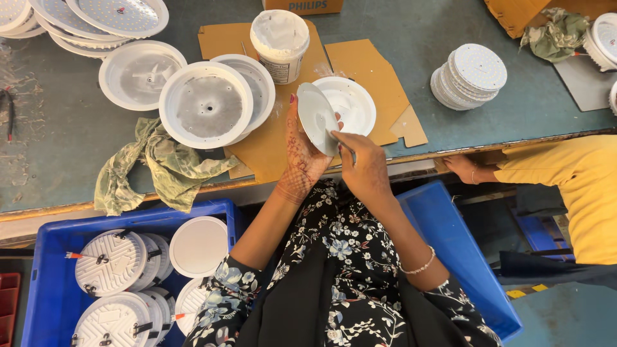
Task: The person repeatedly scoops white paste from a container and spreads it inside white circular light fixture housings using a small metal spatula. The person handles the housings one at a time, applying the paste to the interior surfaces and then placing them aside.
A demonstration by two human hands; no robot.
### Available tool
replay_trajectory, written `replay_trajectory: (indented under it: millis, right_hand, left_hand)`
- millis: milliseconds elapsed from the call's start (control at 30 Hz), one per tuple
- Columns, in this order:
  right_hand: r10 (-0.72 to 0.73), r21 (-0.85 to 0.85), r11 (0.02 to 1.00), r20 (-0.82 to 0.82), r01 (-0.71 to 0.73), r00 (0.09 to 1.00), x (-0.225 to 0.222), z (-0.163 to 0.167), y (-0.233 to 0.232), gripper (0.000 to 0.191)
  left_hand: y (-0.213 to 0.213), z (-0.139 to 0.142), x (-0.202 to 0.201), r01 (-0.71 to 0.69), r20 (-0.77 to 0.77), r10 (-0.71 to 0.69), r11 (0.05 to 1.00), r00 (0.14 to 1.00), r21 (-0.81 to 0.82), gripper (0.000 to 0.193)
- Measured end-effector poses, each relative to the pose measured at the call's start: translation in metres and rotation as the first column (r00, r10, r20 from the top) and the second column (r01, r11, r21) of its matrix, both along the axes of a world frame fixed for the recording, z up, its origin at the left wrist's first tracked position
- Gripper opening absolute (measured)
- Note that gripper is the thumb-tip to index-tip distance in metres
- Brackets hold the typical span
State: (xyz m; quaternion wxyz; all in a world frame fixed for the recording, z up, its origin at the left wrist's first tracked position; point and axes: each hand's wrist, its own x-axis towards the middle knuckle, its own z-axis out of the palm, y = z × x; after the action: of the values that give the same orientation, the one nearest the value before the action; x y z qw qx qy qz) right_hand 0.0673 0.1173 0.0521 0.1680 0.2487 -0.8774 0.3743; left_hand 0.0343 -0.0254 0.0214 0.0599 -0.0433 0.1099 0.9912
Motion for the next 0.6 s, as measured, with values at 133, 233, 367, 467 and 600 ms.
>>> replay_trajectory:
  millis: [133,233,367,467,600]
  right_hand:
    - [0.014,-0.018,1.000,0.091,-0.013,0.996,0.013,0.016,0.001,0.029]
    - [-0.023,-0.038,0.999,0.203,0.031,0.979,0.015,0.030,0.000,0.031]
    - [-0.044,-0.052,0.997,0.306,0.063,0.951,0.010,0.043,0.004,0.036]
    - [0.048,-0.142,0.990,0.289,-0.007,0.956,-0.002,0.045,0.012,0.034]
    - [0.114,-0.347,0.938,0.349,0.016,0.930,-0.029,0.030,0.021,0.030]
  left_hand:
    - [0.011,-0.013,-0.006,-0.102,-0.016,0.101,0.985,0.995,-0.140,0.085]
    - [0.022,-0.021,-0.009,-0.194,-0.046,0.189,0.935,0.981,-0.298,0.088]
    - [0.030,-0.023,-0.010,-0.374,-0.361,0.216,0.807,0.907,-0.457,0.094]
    - [0.027,-0.021,-0.014,-0.425,-0.457,0.196,0.771,0.867,-0.475,0.096]
    - [0.019,-0.019,-0.016,-0.411,-0.462,0.161,0.752,0.872,-0.515,0.096]
